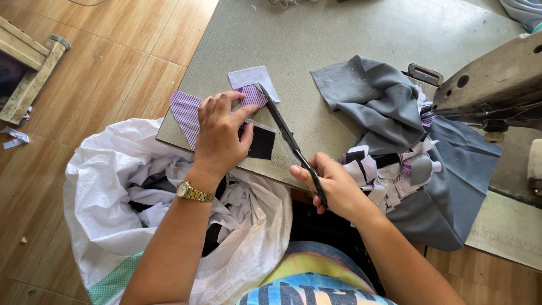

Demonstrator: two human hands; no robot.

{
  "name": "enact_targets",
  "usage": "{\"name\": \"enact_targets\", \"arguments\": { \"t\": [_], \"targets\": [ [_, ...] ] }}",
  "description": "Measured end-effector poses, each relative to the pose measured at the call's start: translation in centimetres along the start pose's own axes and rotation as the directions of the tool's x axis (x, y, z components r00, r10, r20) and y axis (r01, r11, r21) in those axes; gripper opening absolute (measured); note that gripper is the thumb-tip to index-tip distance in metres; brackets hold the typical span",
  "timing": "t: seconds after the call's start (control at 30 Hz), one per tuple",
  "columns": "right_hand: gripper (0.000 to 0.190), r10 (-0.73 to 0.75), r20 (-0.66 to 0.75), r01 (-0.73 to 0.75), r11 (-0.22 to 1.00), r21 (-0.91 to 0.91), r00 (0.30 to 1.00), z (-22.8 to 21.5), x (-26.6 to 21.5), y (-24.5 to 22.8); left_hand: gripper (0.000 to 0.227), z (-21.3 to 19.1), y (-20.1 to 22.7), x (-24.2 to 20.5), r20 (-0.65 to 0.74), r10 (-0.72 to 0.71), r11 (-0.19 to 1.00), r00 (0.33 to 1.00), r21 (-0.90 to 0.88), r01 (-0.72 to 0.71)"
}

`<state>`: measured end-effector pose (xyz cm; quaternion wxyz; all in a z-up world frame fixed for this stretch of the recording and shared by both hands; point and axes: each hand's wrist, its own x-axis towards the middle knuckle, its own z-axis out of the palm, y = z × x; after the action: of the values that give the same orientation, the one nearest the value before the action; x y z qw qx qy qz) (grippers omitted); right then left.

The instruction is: Cut fabric scraps into smaller pieces using scissors on a workbench

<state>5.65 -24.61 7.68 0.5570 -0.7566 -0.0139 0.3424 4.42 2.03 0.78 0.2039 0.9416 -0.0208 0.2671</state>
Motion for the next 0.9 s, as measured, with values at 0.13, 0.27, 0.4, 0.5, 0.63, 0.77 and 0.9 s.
{"name": "enact_targets", "arguments": {
  "t": [0.13, 0.27, 0.4, 0.5, 0.63, 0.77, 0.9],
  "targets": [
    [0.041, 0.013, -0.026, -0.014, 0.999, -0.03, 1.0, -0.1, -0.1, -0.1, 0.032, -0.1, 0.1, 0.0, 0.002, -0.005, 1.0, 1.0, -0.011, 0.005],
    [0.046, 0.037, -0.027, -0.037, 0.999, 0.0, 0.999, 0.2, 0.4, -1.1, 0.032, 0.0, 0.1, 0.0, -0.002, -0.007, 1.0, 1.0, -0.016, 0.007],
    [0.05, 0.02, -0.015, -0.02, 1.0, -0.008, 1.0, 1.0, 1.0, -3.1, 0.032, 0.2, 0.0, 0.0, -0.01, 0.01, 1.0, 1.0, -0.002, -0.01],
    [0.048, 0.018, -0.028, -0.018, 1.0, -0.016, 0.999, 1.1, 1.9, -2.7, 0.033, 0.4, -0.3, 0.0, -0.015, 0.024, 1.0, 1.0, 0.002, -0.024],
    [0.044, 0.022, -0.048, -0.026, 0.996, -0.083, 0.999, 0.8, 1.8, -2.7, 0.033, 0.6, -0.4, -0.2, -0.022, 0.019, 1.0, 1.0, 0.005, -0.019],
    [0.045, 0.025, -0.058, -0.029, 0.997, -0.073, 0.998, 0.7, 1.9, -3.3, 0.032, 0.4, -0.3, 0.0, -0.016, 0.019, 1.0, 1.0, -0.012, -0.019],
    [0.049, 0.014, -0.041, -0.016, 0.998, -0.063, 0.999, 0.9, 2.8, -3.9, 0.033, 0.4, -0.4, -0.1, -0.017, 0.024, 1.0, 1.0, -0.015, -0.024]
  ]
}}
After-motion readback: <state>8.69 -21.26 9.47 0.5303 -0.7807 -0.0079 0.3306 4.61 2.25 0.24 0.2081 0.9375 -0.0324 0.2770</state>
